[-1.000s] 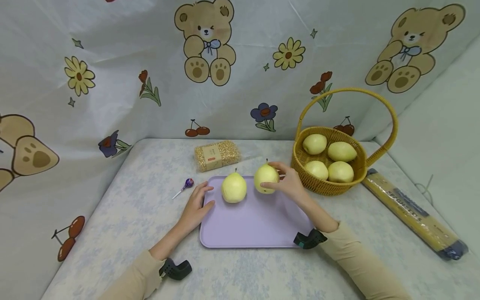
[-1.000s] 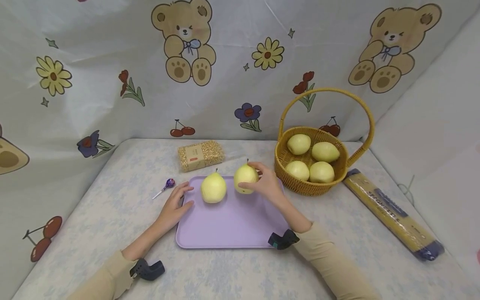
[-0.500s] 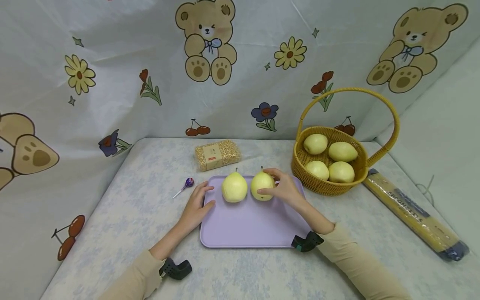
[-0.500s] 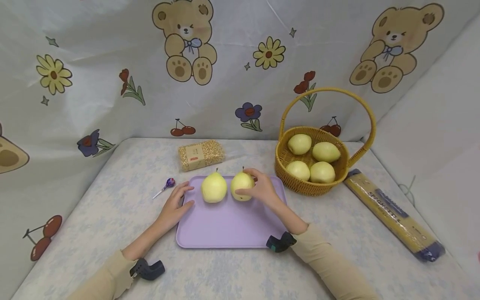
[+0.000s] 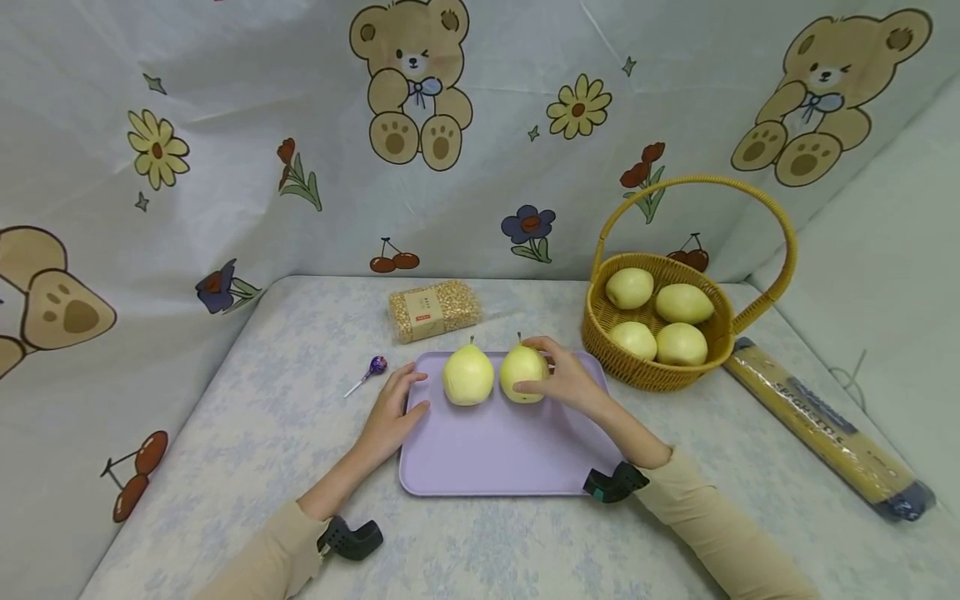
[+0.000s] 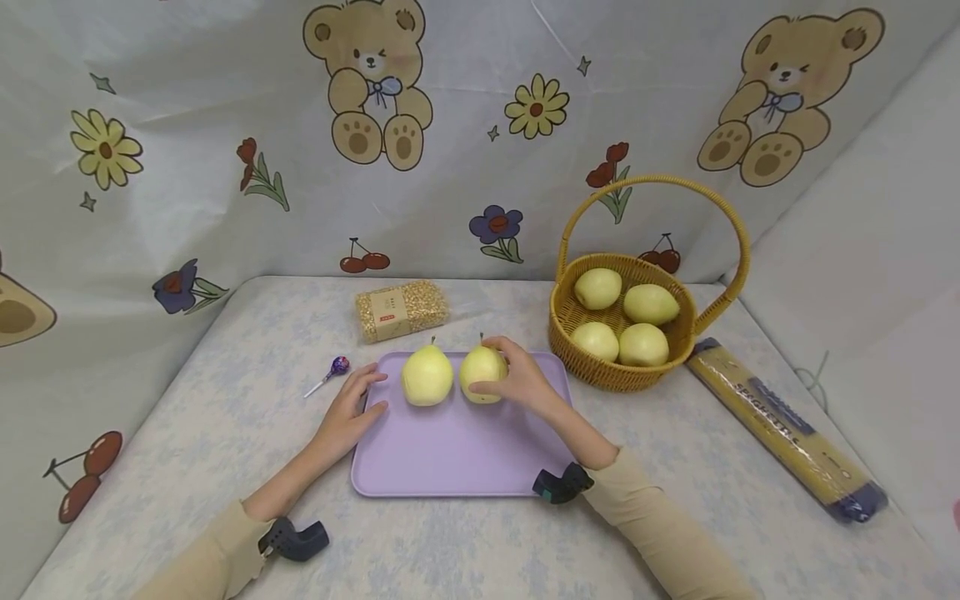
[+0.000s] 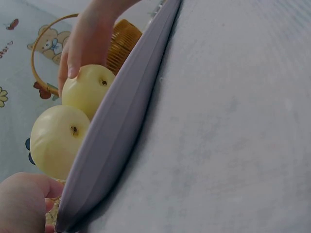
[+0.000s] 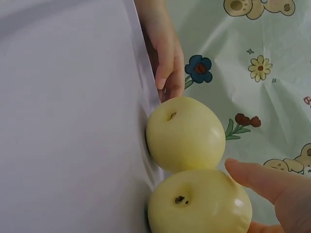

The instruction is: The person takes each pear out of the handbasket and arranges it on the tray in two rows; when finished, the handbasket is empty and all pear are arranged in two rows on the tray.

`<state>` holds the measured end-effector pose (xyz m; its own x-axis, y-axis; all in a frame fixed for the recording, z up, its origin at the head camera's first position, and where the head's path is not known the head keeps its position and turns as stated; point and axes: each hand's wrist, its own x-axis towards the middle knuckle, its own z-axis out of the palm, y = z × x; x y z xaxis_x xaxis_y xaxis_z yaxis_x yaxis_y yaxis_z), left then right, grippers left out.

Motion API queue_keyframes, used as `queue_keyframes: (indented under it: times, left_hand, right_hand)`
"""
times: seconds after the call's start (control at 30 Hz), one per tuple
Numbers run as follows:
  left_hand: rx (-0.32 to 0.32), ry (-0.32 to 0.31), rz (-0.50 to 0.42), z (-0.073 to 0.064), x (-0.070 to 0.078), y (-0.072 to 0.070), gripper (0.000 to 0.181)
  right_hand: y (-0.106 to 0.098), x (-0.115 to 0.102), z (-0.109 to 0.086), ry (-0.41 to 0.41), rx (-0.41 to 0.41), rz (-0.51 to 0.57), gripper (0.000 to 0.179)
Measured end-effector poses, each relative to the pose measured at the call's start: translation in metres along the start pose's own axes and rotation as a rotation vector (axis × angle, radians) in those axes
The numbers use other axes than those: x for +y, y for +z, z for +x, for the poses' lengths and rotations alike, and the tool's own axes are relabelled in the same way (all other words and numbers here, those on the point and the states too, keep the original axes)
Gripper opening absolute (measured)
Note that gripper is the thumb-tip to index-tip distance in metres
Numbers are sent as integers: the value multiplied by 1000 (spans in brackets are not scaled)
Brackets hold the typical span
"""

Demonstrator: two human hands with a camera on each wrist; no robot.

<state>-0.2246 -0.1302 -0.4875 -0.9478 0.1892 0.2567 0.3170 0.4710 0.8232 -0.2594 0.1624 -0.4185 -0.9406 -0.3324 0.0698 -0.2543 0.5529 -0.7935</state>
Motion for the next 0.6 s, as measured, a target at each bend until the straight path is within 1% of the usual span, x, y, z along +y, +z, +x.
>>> queue_keyframes:
  times: [0.1, 0.27, 0.43, 0.6]
  left_hand:
    - [2, 3, 1, 0, 0, 0, 41]
    - [4, 0, -1, 0, -1, 0, 40]
    - [6, -5, 4, 0, -2, 1, 40]
    - [6, -7, 9, 0, -2, 1, 40]
  right_hand:
    - [0, -1, -1, 6, 1, 23, 64]
    - [-2, -3, -3, 27, 6, 19, 60]
    - [-4, -4, -3, 43, 2, 0, 60]
    - [-3, -5, -3, 42, 20, -32, 61]
